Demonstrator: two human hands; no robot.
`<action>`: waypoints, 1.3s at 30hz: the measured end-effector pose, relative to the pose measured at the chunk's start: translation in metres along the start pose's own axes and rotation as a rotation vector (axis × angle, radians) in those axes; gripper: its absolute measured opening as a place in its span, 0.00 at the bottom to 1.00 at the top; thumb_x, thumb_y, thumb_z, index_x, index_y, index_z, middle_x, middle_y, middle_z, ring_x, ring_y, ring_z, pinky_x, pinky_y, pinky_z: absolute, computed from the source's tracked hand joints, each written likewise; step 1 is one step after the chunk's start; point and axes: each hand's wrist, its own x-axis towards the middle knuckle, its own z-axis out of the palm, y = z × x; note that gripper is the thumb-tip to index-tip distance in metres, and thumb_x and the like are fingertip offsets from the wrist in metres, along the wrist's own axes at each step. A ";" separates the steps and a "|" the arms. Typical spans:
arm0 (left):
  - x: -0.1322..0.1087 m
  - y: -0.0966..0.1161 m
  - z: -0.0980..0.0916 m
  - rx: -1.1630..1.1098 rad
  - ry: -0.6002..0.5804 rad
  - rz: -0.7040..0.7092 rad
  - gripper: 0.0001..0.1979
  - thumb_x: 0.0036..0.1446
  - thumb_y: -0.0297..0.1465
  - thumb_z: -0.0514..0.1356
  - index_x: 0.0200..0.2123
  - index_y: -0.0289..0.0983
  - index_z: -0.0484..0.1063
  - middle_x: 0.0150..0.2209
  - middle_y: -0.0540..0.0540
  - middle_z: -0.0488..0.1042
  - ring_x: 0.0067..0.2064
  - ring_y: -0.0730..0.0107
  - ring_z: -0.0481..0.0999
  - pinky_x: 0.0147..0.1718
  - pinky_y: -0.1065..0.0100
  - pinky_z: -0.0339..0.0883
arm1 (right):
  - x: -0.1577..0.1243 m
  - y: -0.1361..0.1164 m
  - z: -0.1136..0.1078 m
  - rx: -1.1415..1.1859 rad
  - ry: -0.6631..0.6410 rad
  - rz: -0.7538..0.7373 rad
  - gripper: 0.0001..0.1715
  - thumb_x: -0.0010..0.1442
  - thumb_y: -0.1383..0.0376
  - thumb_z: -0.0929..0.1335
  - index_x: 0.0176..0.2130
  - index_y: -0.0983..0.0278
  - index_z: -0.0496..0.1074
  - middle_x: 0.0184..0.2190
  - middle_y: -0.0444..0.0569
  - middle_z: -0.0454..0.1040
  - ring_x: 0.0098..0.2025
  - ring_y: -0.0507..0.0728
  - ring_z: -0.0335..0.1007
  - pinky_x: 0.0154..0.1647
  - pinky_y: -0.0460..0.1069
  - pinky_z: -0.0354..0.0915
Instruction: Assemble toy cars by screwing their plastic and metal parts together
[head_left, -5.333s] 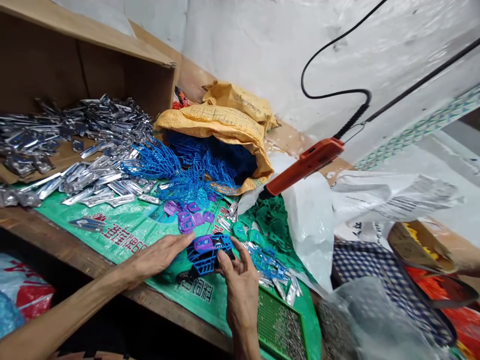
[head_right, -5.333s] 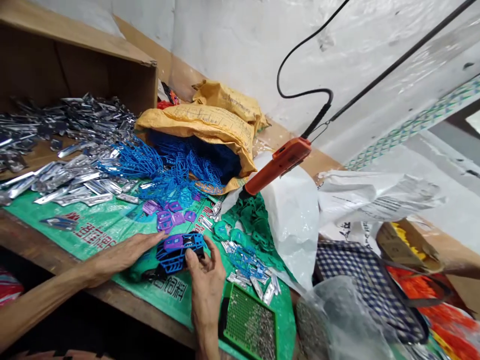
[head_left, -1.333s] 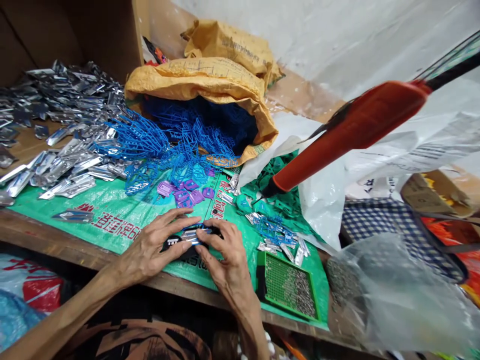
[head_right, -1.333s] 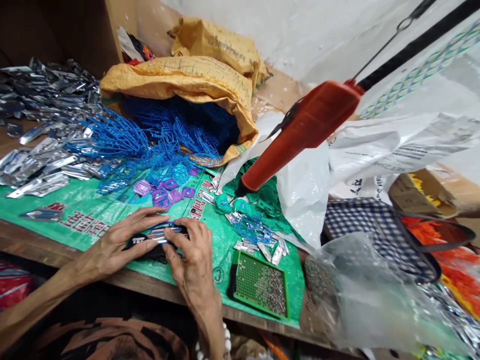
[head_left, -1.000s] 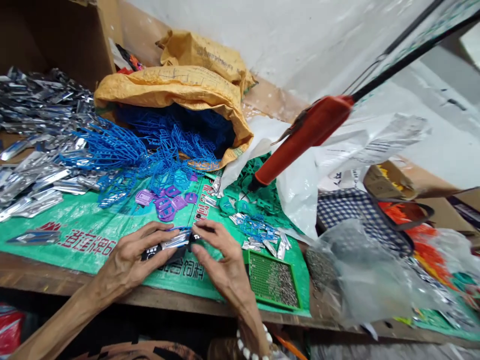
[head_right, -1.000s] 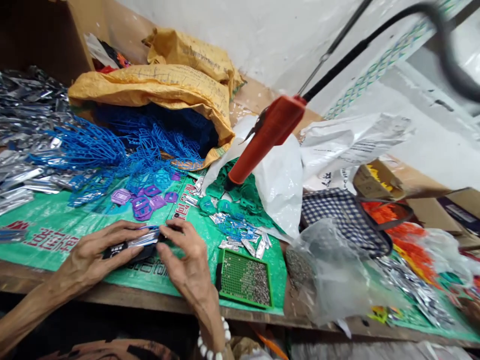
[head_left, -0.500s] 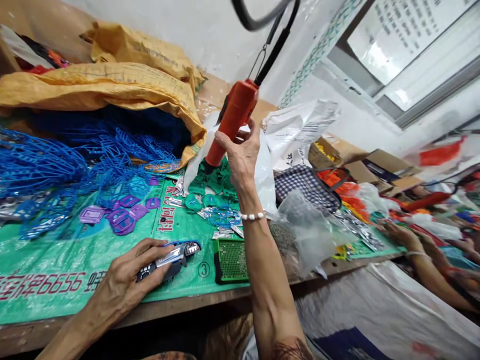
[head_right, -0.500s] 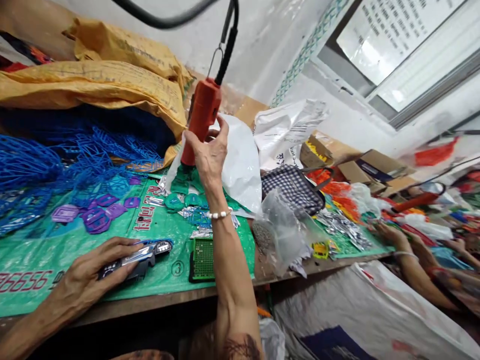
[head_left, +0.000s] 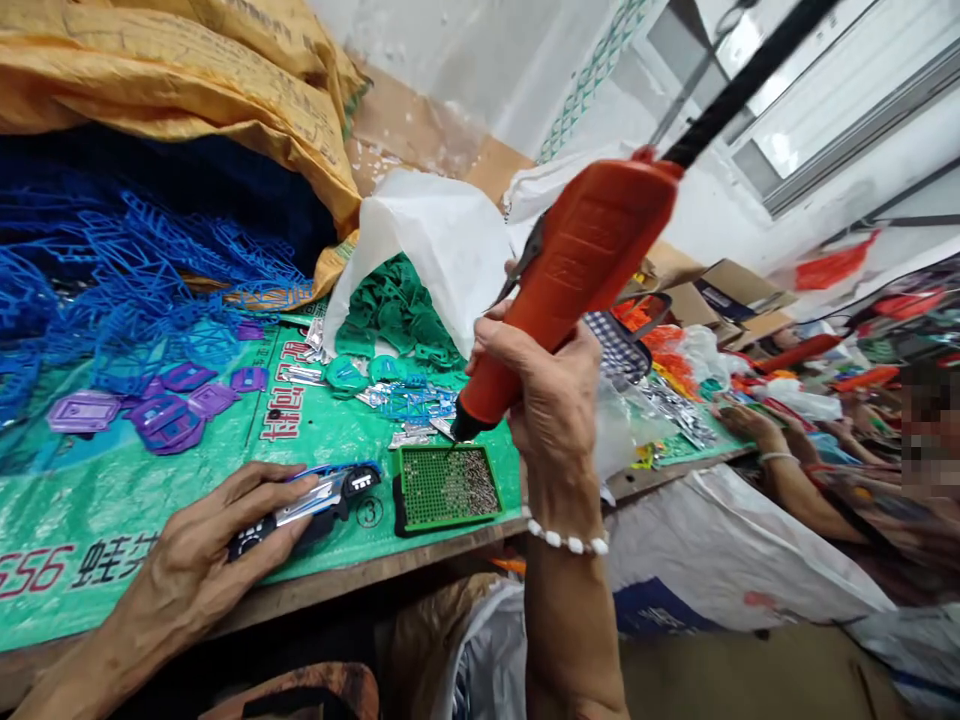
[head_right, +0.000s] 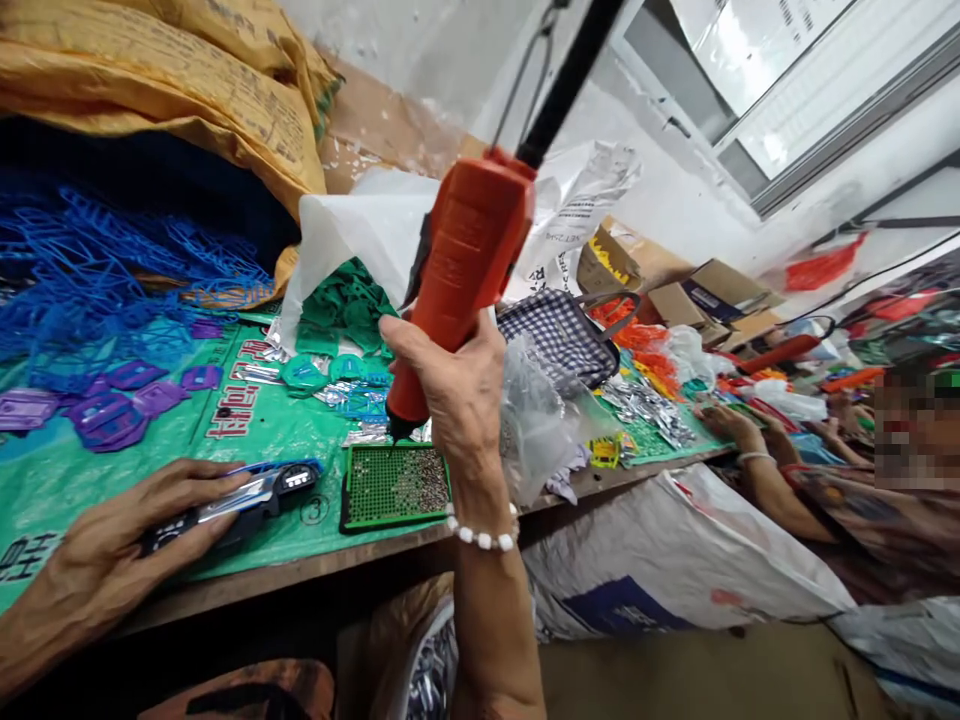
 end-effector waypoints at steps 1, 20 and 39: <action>-0.001 -0.001 -0.001 0.004 -0.007 -0.011 0.14 0.65 0.41 0.63 0.52 0.49 0.78 0.50 0.50 0.81 0.47 0.65 0.84 0.47 0.71 0.78 | -0.001 -0.001 -0.008 0.005 -0.001 0.009 0.20 0.43 0.59 0.80 0.34 0.58 0.72 0.30 0.41 0.74 0.24 0.52 0.69 0.25 0.52 0.71; -0.012 0.011 -0.001 0.043 -0.008 -0.337 0.18 0.63 0.55 0.59 0.46 0.55 0.79 0.52 0.57 0.78 0.50 0.66 0.80 0.56 0.69 0.71 | -0.014 0.013 -0.033 0.059 -0.237 0.115 0.26 0.45 0.55 0.80 0.42 0.59 0.74 0.31 0.42 0.73 0.26 0.53 0.71 0.26 0.51 0.73; -0.012 0.012 -0.001 0.036 -0.022 -0.366 0.21 0.63 0.56 0.58 0.46 0.51 0.80 0.55 0.53 0.79 0.54 0.60 0.79 0.60 0.63 0.70 | -0.026 0.049 -0.022 -0.196 0.213 -0.052 0.23 0.50 0.54 0.76 0.43 0.59 0.70 0.20 0.36 0.71 0.20 0.54 0.68 0.24 0.53 0.69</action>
